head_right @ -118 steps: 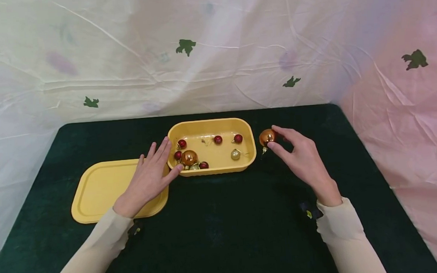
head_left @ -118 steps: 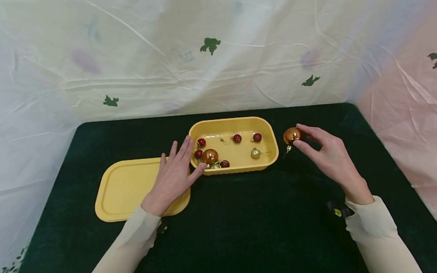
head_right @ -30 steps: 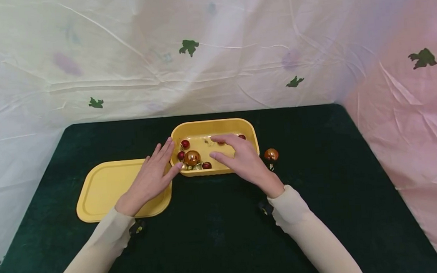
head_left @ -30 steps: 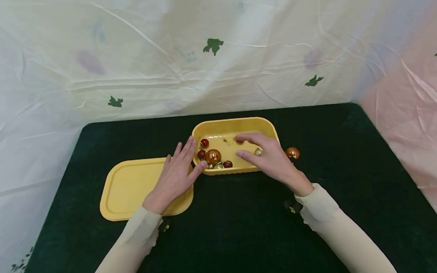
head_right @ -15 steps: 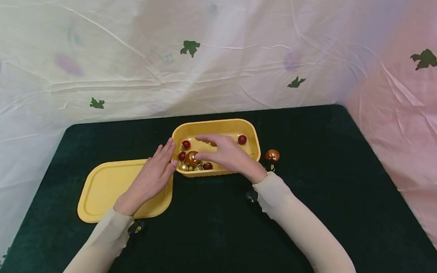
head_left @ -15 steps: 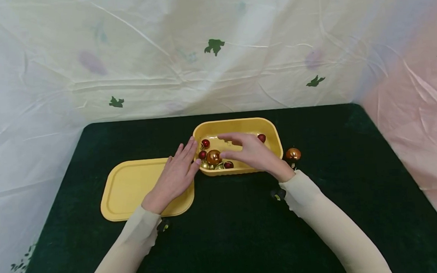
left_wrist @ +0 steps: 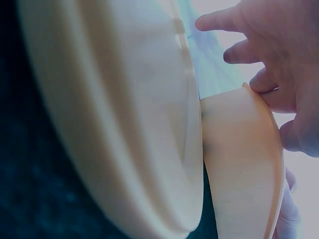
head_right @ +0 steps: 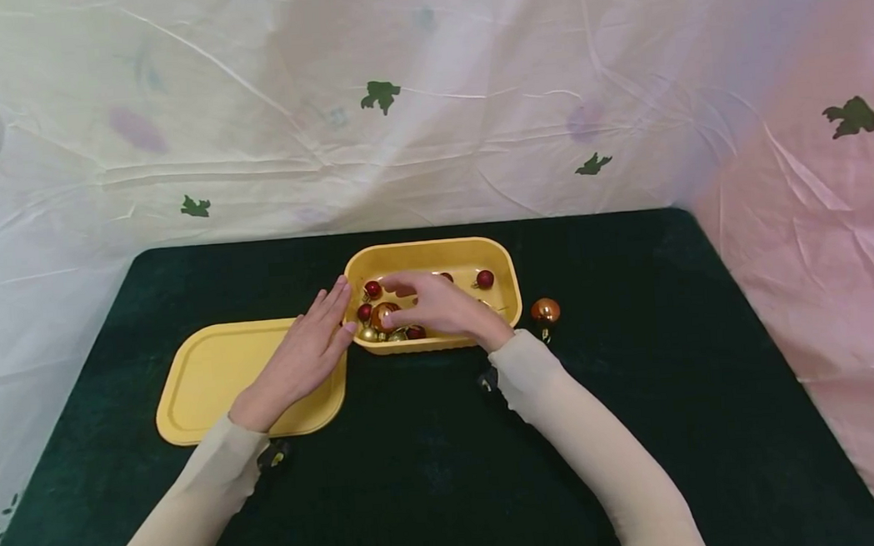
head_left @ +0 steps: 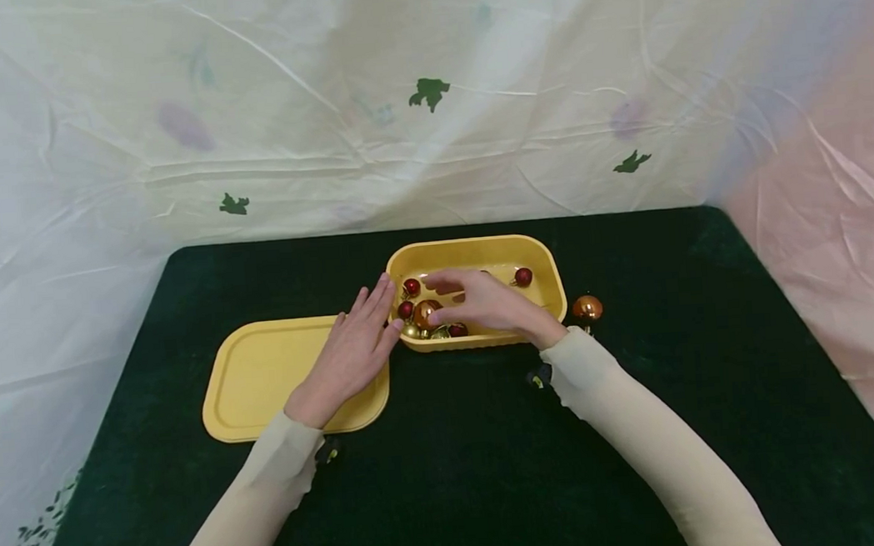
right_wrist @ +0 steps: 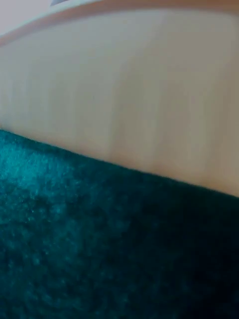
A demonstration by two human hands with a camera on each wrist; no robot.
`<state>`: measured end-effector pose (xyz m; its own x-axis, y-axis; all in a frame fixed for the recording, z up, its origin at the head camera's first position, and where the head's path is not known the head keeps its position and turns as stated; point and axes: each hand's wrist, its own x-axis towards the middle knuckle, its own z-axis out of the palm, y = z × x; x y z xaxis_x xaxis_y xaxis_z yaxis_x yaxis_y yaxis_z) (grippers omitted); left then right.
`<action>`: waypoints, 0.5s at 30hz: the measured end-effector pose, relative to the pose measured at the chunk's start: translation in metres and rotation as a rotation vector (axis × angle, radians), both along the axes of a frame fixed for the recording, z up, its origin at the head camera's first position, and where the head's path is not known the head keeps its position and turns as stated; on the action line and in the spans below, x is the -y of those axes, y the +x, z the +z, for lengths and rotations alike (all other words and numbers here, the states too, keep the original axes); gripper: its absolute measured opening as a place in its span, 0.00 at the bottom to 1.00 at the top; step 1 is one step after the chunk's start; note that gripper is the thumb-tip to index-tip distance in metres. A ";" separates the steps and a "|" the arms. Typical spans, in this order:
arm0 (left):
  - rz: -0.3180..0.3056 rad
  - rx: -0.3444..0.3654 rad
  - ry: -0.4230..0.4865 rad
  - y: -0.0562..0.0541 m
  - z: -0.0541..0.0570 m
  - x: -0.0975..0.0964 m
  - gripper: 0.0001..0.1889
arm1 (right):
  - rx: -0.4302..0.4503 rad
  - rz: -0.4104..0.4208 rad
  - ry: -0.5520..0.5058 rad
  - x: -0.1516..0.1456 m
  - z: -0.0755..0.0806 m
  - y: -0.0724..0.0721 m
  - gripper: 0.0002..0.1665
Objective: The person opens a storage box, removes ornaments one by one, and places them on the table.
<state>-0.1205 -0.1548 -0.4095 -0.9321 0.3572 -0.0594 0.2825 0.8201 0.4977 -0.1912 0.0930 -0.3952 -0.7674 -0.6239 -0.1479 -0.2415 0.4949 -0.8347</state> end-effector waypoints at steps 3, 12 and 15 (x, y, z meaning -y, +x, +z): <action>0.000 0.003 -0.005 0.000 0.000 0.000 0.34 | 0.025 0.009 0.016 0.002 -0.003 -0.002 0.38; 0.001 0.008 -0.011 0.000 -0.001 0.001 0.34 | 0.033 0.067 0.040 0.010 -0.007 -0.005 0.30; 0.002 0.009 -0.011 0.000 0.000 0.001 0.34 | 0.019 0.075 0.055 0.011 -0.007 -0.005 0.29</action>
<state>-0.1208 -0.1554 -0.4098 -0.9323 0.3545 -0.0714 0.2766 0.8261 0.4909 -0.1960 0.0817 -0.4023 -0.7154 -0.6703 -0.1975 -0.2641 0.5210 -0.8117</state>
